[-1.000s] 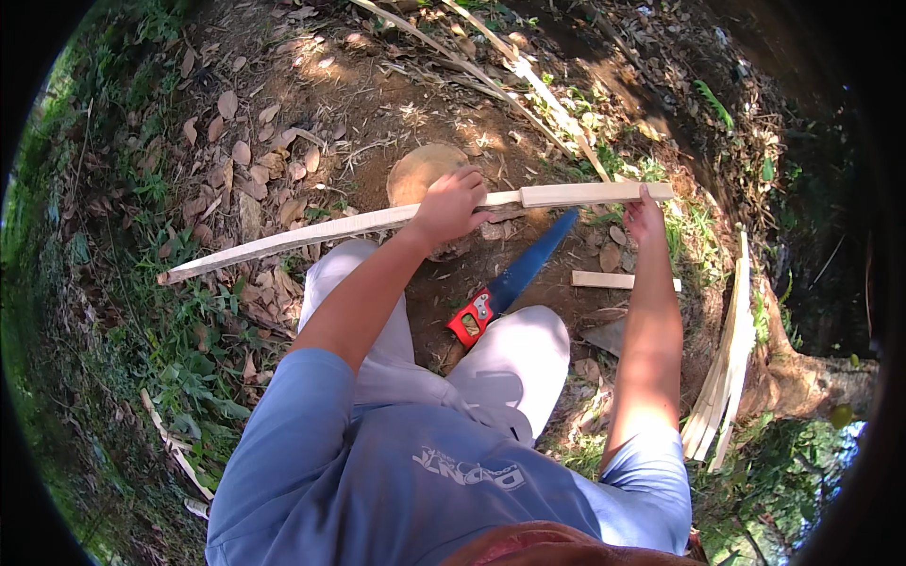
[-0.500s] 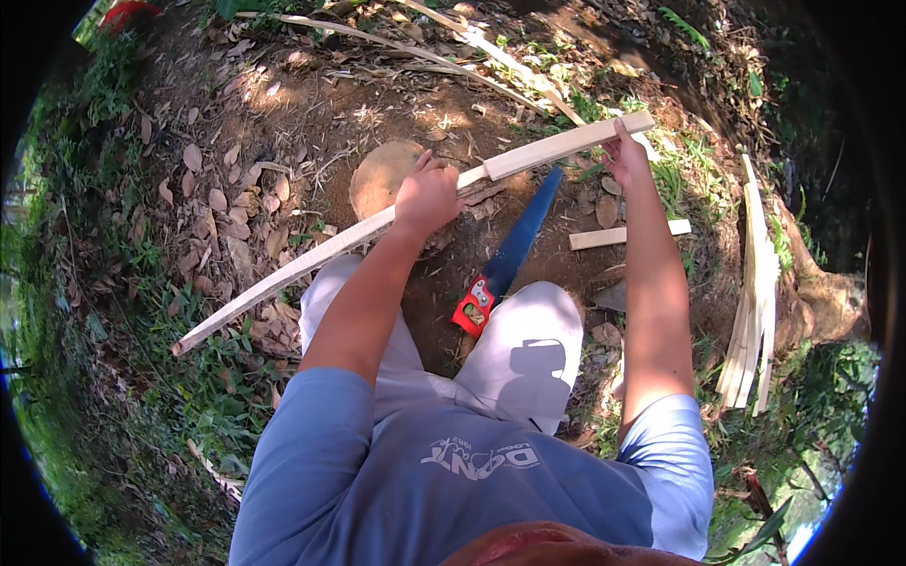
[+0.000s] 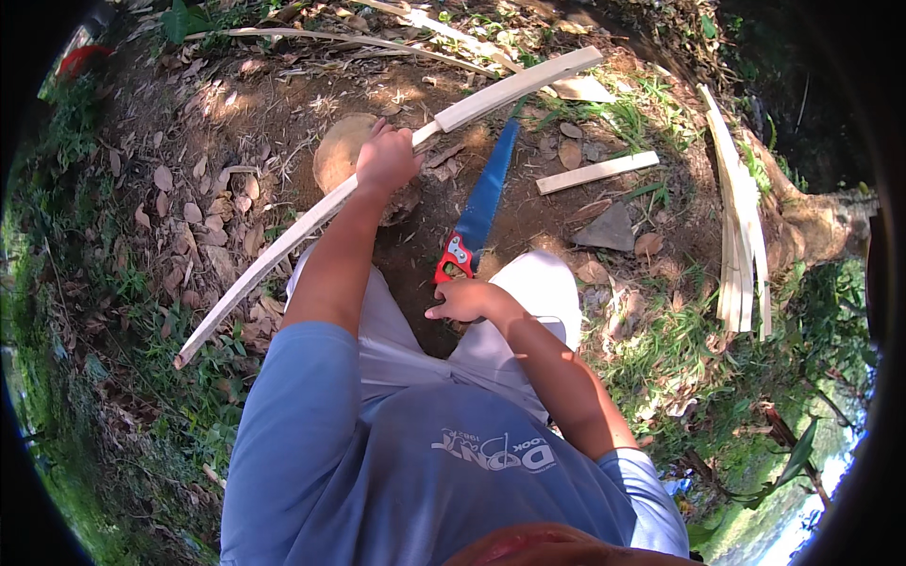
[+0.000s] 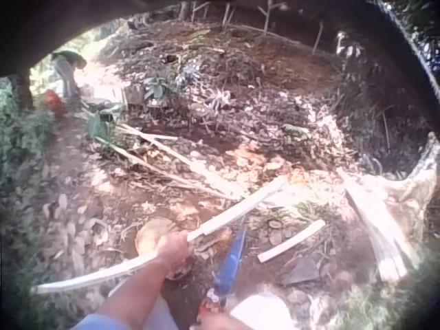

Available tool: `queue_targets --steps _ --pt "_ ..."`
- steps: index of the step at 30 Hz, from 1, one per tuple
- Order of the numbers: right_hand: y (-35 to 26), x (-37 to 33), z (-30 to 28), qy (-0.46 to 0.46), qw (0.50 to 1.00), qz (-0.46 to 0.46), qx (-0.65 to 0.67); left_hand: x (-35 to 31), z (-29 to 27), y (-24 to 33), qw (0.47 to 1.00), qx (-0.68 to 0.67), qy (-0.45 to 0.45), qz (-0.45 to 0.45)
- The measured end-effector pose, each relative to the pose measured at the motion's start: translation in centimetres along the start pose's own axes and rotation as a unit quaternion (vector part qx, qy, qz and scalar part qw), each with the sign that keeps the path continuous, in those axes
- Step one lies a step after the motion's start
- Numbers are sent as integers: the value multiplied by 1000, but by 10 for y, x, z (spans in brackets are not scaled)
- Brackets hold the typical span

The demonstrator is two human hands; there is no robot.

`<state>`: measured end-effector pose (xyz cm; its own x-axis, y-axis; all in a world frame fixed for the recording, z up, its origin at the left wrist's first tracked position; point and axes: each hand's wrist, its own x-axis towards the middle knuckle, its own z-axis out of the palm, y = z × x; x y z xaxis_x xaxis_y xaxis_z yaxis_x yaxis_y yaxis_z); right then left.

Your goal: The person sits on the ground and uses a red hand saw to cut a long piece of light-colored wood into smaller segments. The person holds the wood with one hand and saws with the other, periodically adjusting the wood's position and placing cut pieces on the ground.

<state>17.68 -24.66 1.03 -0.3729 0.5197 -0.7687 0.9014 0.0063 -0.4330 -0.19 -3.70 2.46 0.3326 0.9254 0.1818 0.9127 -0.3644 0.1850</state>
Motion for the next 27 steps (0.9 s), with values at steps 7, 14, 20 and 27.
queue_targets --steps 7,14,20,27 --pt "49 113 114 6 987 141 -76 5 3 11 1000 -10 12 19" --pt "10 74 102 405 890 159 -138 -1 3 2 999 -21 22 25" --pt "30 81 97 476 848 115 -204 0 4 4 1000 11 4 11" --pt "-4 19 57 480 876 38 -29 2 5 -3 1000 12 -9 19"
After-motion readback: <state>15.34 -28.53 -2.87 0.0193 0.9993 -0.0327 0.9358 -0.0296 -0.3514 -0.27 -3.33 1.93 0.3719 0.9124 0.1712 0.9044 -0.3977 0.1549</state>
